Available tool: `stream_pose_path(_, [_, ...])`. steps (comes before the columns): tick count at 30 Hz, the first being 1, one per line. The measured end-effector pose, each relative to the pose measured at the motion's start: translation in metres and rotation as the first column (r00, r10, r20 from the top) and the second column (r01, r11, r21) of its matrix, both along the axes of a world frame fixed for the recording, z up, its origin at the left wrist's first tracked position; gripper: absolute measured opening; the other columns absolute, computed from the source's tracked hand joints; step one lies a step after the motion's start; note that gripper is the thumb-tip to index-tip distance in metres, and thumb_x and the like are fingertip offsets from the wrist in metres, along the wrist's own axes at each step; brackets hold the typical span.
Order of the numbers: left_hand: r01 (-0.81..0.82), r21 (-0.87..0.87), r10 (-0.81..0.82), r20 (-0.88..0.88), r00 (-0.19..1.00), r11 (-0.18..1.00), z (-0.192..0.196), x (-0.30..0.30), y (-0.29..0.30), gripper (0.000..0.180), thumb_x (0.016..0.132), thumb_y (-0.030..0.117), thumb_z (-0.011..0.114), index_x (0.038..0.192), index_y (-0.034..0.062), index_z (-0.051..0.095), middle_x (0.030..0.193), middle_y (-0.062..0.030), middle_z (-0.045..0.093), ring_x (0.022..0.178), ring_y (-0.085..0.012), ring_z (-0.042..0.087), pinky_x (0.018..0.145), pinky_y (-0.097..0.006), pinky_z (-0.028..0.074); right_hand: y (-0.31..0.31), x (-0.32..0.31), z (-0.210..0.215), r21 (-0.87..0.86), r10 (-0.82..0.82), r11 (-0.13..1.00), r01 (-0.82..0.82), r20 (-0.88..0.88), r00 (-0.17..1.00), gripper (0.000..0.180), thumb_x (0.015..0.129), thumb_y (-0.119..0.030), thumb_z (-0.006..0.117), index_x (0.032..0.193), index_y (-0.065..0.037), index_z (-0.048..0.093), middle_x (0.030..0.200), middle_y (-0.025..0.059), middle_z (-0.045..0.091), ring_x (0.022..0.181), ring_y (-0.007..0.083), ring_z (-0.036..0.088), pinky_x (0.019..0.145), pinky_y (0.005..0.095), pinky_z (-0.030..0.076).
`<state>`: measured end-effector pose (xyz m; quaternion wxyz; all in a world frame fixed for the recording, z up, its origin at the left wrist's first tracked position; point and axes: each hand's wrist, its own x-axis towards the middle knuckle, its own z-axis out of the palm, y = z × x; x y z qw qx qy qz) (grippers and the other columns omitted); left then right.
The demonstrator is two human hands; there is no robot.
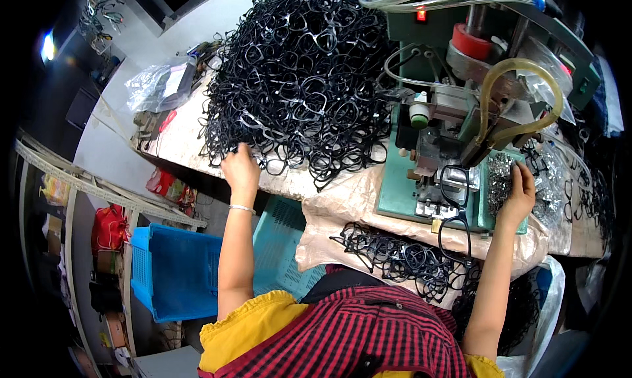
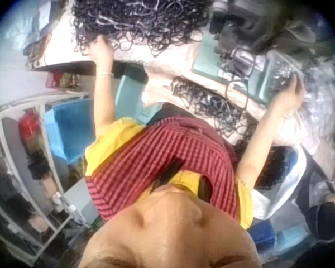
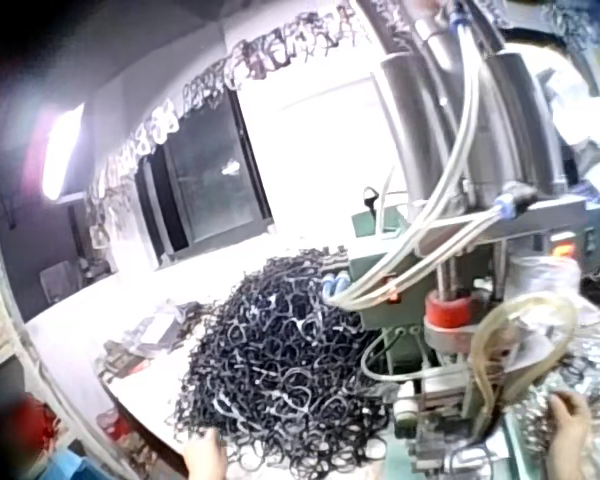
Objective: The person assembles eyeglasses by hand at a workstation. They pick up black plastic frames, insert small metal components into the hinge area, and place the finished glasses into a white bag. The process is repeated continuously throughout the clip.
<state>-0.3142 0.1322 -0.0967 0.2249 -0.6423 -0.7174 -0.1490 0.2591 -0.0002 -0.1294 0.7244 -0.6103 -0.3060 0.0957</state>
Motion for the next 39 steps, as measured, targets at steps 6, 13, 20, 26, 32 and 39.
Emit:
stream_pose_path(6, [0.070, -0.339, -0.075, 0.000, 0.997, 0.938, -0.008, -0.012, 0.025, 0.018, 0.078, 0.004, 0.062, 0.096, 0.0067, 0.064, 0.083, -0.0199, 0.069, 0.083, -0.0389, 0.068, 0.073, -0.049, 0.054, -0.024, 0.001, -0.001, -0.134, 0.026, 0.991, -0.015, 0.079, 0.996, 0.023, 0.094, -0.005, 0.064, 0.116, 0.001, 0.068, 0.112, 0.0065, 0.069, 0.101, 0.0141, 0.063, 0.093, 0.0256, 0.047])
stream_pose_path(13, [0.163, -0.460, -0.097, 0.165, 0.982, 0.873, 0.077, -0.005, -0.036, 0.030, 0.078, -0.002, 0.055, 0.105, 0.0029, 0.068, 0.095, -0.0251, 0.068, 0.095, -0.0424, 0.064, 0.084, -0.046, 0.050, -0.121, 0.000, 0.011, -0.317, -0.053, 0.921, 0.228, 0.476, 0.878, 0.016, 0.090, -0.002, 0.065, 0.104, 0.003, 0.070, 0.105, 0.0088, 0.070, 0.099, 0.0168, 0.063, 0.091, 0.0290, 0.048])
stream_pose_path(20, [0.568, 0.013, -0.344, 0.806, 0.481, 0.823, 0.080, 0.112, -0.051, 0.021, 0.087, 0.010, 0.072, 0.106, -0.0005, 0.071, 0.080, -0.0027, 0.053, 0.075, -0.0119, 0.046, 0.070, -0.025, 0.040, -0.061, -0.070, 0.107, -0.182, 0.226, 0.973, -0.141, 0.633, 0.740, 0.023, 0.076, 0.004, 0.069, 0.098, -0.001, 0.072, 0.092, 0.0109, 0.070, 0.087, 0.0241, 0.065, 0.083, 0.0345, 0.050])
stream_pose_path(26, [0.635, 0.338, -0.304, 0.938, -0.168, 0.695, 0.033, 0.187, -0.055, 0.016, 0.099, 0.007, 0.057, 0.112, -0.0023, 0.061, 0.099, -0.0100, 0.067, 0.087, -0.0168, 0.067, 0.079, -0.031, 0.058, -0.008, -0.109, 0.098, -0.006, 0.311, 0.950, -0.312, 0.112, 0.944, 0.040, 0.079, -0.003, 0.071, 0.117, 0.004, 0.059, 0.088, 0.0075, 0.069, 0.086, 0.0123, 0.065, 0.081, 0.0265, 0.050])
stream_pose_path(32, [0.619, 0.560, -0.504, 0.814, -0.287, 0.551, 0.059, 0.219, -0.059, 0.014, 0.098, 0.001, 0.056, 0.111, -0.0026, 0.062, 0.108, -0.0167, 0.068, 0.098, -0.0246, 0.068, 0.092, -0.038, 0.055, -0.014, -0.107, 0.099, 0.009, 0.360, 0.933, -0.360, 0.010, 0.933, 0.048, 0.082, 0.001, 0.069, 0.126, 0.007, 0.051, 0.087, 0.0070, 0.068, 0.090, 0.0105, 0.063, 0.087, 0.0240, 0.046])
stream_pose_path(39, [0.585, 0.804, -0.794, 0.422, -0.438, 0.105, 0.120, 0.219, -0.095, 0.018, 0.098, 0.015, 0.056, 0.112, 0.0038, 0.061, 0.105, -0.0220, 0.069, 0.097, -0.0313, 0.066, 0.091, -0.048, 0.053, -0.027, -0.131, 0.127, 0.130, 0.469, 0.883, -0.451, -0.213, 0.857, 0.053, 0.084, 0.002, 0.067, 0.132, 0.005, 0.046, 0.104, 0.0123, 0.069, 0.100, 0.0150, 0.062, 0.093, 0.0301, 0.046])
